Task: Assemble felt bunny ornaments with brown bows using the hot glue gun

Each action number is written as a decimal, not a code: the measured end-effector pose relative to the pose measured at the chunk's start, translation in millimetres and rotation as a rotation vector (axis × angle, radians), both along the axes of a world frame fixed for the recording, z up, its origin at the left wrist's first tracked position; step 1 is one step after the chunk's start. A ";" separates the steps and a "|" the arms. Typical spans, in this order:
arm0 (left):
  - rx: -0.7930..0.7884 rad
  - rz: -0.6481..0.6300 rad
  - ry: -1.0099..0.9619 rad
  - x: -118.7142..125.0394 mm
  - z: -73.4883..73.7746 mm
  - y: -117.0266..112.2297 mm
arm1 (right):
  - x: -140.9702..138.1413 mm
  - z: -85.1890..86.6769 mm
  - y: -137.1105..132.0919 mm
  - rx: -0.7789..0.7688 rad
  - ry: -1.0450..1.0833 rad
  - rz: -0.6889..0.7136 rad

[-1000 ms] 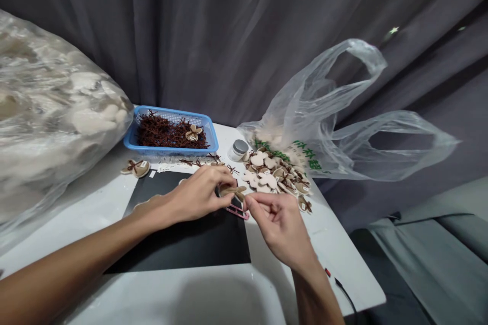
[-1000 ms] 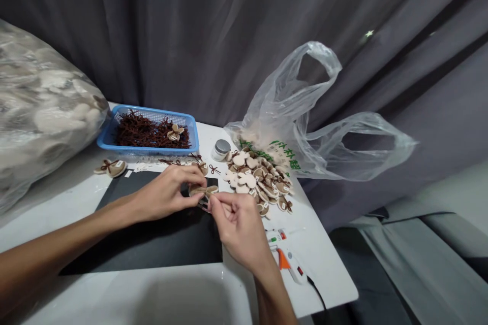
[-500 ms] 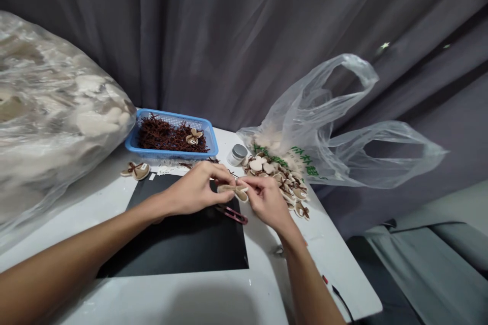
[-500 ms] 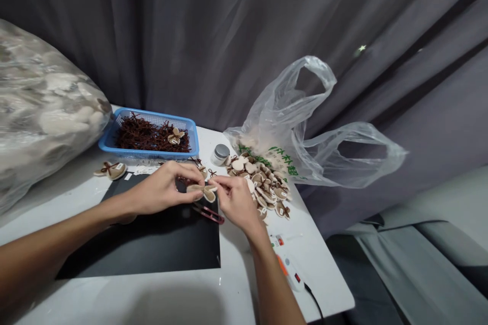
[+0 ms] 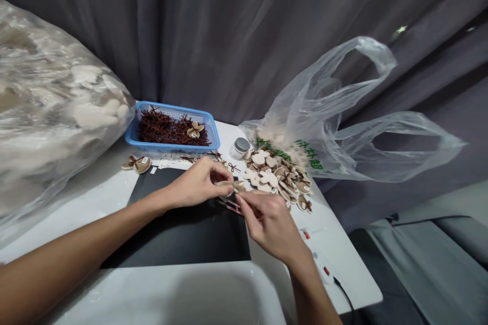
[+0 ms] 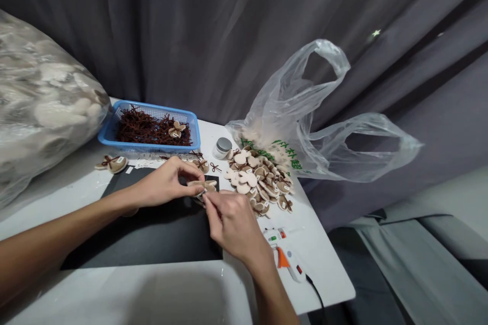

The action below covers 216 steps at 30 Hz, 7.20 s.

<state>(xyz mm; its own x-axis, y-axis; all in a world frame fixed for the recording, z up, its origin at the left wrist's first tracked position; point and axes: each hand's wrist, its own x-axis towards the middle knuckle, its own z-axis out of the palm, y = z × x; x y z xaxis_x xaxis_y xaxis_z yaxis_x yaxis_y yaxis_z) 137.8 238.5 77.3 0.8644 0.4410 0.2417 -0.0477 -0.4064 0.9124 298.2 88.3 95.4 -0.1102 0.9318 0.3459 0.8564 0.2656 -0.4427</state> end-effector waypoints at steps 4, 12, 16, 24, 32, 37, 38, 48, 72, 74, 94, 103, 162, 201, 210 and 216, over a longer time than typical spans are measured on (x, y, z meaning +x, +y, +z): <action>0.103 0.029 0.037 -0.3 -0.6 -3.2 | 9.5 10.9 9.2 -0.036 -0.059 -0.010; 0.149 -0.050 0.060 -2.8 9.9 -3.9 | 35.0 18.1 42.6 -0.093 -0.048 0.074; 0.043 -0.059 0.003 -4.1 15.2 3.4 | 42.6 13.8 46.7 -0.128 0.027 0.059; -0.266 -0.023 -0.008 -0.8 6.6 5.4 | 12.6 9.6 13.6 -0.099 0.003 0.116; 0.013 0.022 0.028 0.8 5.2 -4.6 | 22.8 31.2 19.9 -0.109 -0.159 0.098; 0.078 -0.035 0.045 -1.4 6.7 -7.0 | 37.7 29.3 36.9 -0.171 -0.113 0.188; 0.076 -0.043 0.044 -2.2 7.1 -6.5 | 39.2 27.1 39.0 -0.190 -0.088 0.185; -0.249 -0.112 0.020 0.7 -4.7 4.1 | 34.1 -16.4 28.4 -0.317 0.370 -0.012; -0.225 -0.048 0.060 3.9 -7.5 -6.5 | 20.1 -10.9 -15.5 0.343 -0.208 0.077; -0.243 -0.066 0.067 4.7 -6.8 -6.9 | 21.0 -15.0 -15.6 0.353 -0.264 0.065; 0.068 -0.052 0.122 3.5 -7.7 -7.9 | 14.0 -12.5 11.1 -0.031 0.278 -0.104; 0.032 -0.034 0.211 4.0 -10.2 -2.5 | 6.4 -22.9 20.0 -0.017 0.425 -0.212; -0.776 0.285 0.136 -16.0 -10.8 -28.1 | -20.5 -65.4 -4.0 -0.437 -0.376 -0.385; -0.771 0.162 0.088 3.5 -36.1 -32.6 | -2.1 -73.9 25.0 -0.617 1.160 -0.520; -0.753 0.136 0.096 4.8 -40.5 -31.9 | 2.3 -87.1 19.1 -0.593 1.071 -0.500; -0.786 0.148 0.080 5.6 -41.8 -34.8 | 4.7 -89.8 14.0 -0.602 1.045 -0.474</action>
<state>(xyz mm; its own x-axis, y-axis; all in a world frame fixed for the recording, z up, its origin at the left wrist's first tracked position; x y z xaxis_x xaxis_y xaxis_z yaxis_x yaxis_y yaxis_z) 143.4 203.7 35.5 0.7850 0.5678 -0.2476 0.0339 0.3597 0.9325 302.9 102.2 5.6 0.3380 0.8435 -0.4174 -0.0101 -0.4403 -0.8978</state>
